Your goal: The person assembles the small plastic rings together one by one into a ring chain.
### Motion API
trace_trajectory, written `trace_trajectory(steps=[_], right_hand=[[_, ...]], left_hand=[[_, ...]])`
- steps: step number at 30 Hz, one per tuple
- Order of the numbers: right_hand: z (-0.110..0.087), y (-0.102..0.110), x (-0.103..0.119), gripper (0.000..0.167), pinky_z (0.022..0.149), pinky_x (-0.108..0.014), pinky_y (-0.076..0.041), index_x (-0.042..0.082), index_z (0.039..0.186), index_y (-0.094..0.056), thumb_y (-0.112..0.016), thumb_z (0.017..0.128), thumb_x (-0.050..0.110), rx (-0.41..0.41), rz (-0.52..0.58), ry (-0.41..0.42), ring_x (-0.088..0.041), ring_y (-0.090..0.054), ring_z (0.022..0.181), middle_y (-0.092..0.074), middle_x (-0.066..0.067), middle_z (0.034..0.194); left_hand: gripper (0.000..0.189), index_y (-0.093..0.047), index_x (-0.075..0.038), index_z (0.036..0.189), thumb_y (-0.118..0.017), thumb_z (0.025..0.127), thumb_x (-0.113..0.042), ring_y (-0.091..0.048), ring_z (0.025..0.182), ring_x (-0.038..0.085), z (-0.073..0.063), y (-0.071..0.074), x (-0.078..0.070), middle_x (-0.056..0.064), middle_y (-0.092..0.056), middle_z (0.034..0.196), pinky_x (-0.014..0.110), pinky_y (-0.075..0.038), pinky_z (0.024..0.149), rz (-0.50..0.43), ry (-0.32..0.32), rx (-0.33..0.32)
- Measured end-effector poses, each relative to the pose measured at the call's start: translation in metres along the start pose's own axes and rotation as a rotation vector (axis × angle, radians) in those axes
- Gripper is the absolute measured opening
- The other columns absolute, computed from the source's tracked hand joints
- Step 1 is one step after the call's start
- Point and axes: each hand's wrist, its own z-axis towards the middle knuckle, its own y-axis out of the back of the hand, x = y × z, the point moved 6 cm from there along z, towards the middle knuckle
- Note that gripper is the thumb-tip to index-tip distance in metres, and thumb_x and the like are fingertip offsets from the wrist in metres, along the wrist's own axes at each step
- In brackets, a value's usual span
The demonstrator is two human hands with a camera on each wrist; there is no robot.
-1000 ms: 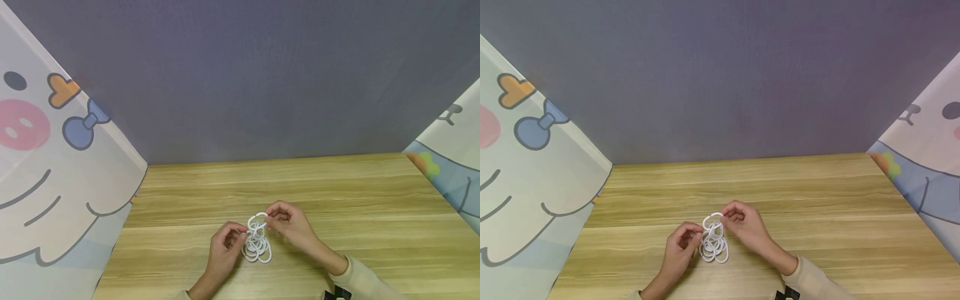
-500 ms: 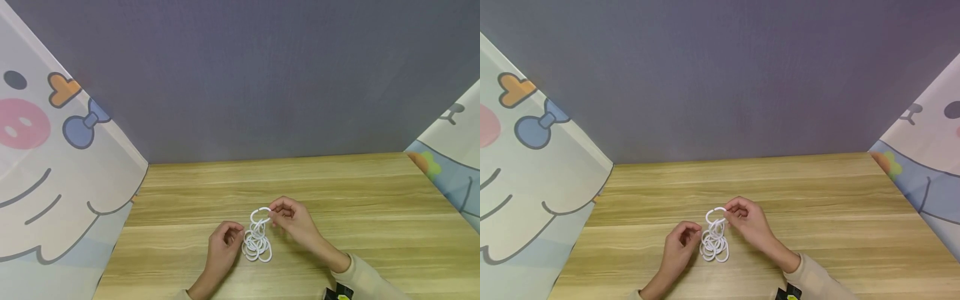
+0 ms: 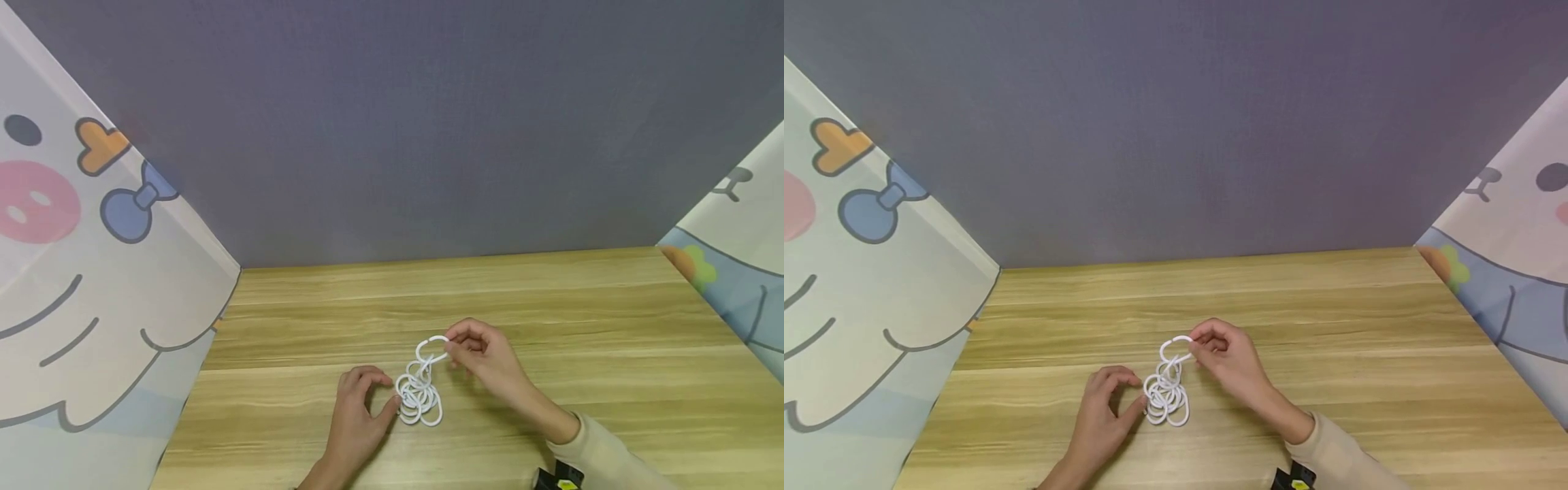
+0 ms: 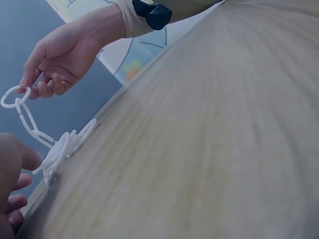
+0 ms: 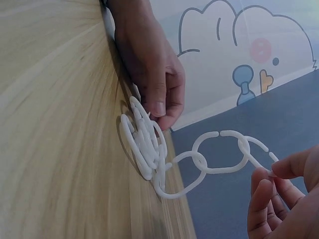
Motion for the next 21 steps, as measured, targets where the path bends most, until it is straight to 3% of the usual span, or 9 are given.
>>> trace_trajectory(steps=[6,15,21], right_hand=[[-0.002,0.007,0.001,0.015,0.051,-0.031,-0.056,-0.013,0.111,-0.069,-0.075,0.101,-0.003,-0.019,-0.014,0.005,-0.018,-0.071,0.070,-0.071,-0.024,0.090],[-0.004,0.018,0.001,0.016,0.052,-0.030,-0.055,-0.014,0.111,-0.068,-0.074,0.100,-0.004,-0.039,-0.029,0.002,-0.018,-0.070,0.070,-0.070,-0.021,0.088],[-0.005,0.028,0.000,0.017,0.054,-0.028,-0.054,-0.014,0.113,-0.067,-0.074,0.102,-0.003,-0.062,-0.027,-0.018,-0.017,-0.070,0.070,-0.070,-0.014,0.087]], left_hand=[[0.031,-0.076,-0.024,0.093,-0.103,0.077,-0.020,-0.051,0.124,0.021,0.002,0.001,-0.003,-0.004,-0.063,0.130,0.052,-0.050,0.107,0.060,-0.023,0.053],[0.027,-0.076,-0.025,0.083,-0.095,0.081,-0.006,-0.049,0.118,0.019,0.004,0.001,-0.003,0.001,-0.062,0.132,0.043,-0.049,0.101,0.064,-0.030,0.085],[0.025,-0.078,-0.022,0.089,-0.091,0.084,-0.001,-0.048,0.119,0.019,0.004,0.002,-0.005,0.003,-0.060,0.135,0.043,-0.050,0.099,0.080,-0.039,0.091]])
